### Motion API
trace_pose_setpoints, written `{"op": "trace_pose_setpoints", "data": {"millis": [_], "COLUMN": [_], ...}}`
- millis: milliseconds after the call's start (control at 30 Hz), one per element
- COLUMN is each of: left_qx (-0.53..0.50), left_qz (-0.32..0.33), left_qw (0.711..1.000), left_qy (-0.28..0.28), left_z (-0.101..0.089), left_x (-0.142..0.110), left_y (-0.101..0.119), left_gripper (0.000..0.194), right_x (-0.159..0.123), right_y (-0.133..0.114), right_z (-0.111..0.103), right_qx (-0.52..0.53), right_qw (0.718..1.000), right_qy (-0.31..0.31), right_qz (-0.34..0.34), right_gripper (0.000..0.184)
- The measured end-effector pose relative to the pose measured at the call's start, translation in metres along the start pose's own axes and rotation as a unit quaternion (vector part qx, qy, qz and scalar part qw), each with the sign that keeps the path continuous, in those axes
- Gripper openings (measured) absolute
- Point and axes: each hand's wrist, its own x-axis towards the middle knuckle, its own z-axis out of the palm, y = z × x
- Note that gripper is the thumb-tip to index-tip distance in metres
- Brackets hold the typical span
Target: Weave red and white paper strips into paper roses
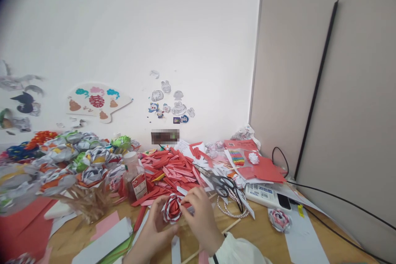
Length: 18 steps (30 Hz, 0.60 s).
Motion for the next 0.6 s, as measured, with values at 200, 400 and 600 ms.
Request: {"op": "trace_pose_setpoints", "data": {"millis": [200,400,600], "left_qx": [-0.191,-0.278,-0.288], "left_qz": [-0.136,-0.133,-0.148], "left_qw": [0.972,0.951,0.946], "left_qy": [0.017,0.005,-0.033], "left_z": [0.004,0.003,0.007], "left_x": [-0.003,0.000,-0.004], "left_y": [0.020,0.020,0.030], "left_gripper": [0.048,0.041,0.020], "right_x": [-0.001,0.000,0.000], "right_y": [0.001,0.001,0.000], "right_z": [-0.002,-0.002,-0.002], "right_qx": [0.006,0.039,0.048], "right_qw": [1.000,0.999,0.998], "right_qy": [-0.007,-0.010,0.006], "right_qz": [-0.024,-0.030,-0.030], "right_gripper": [0.011,0.009,0.008]}}
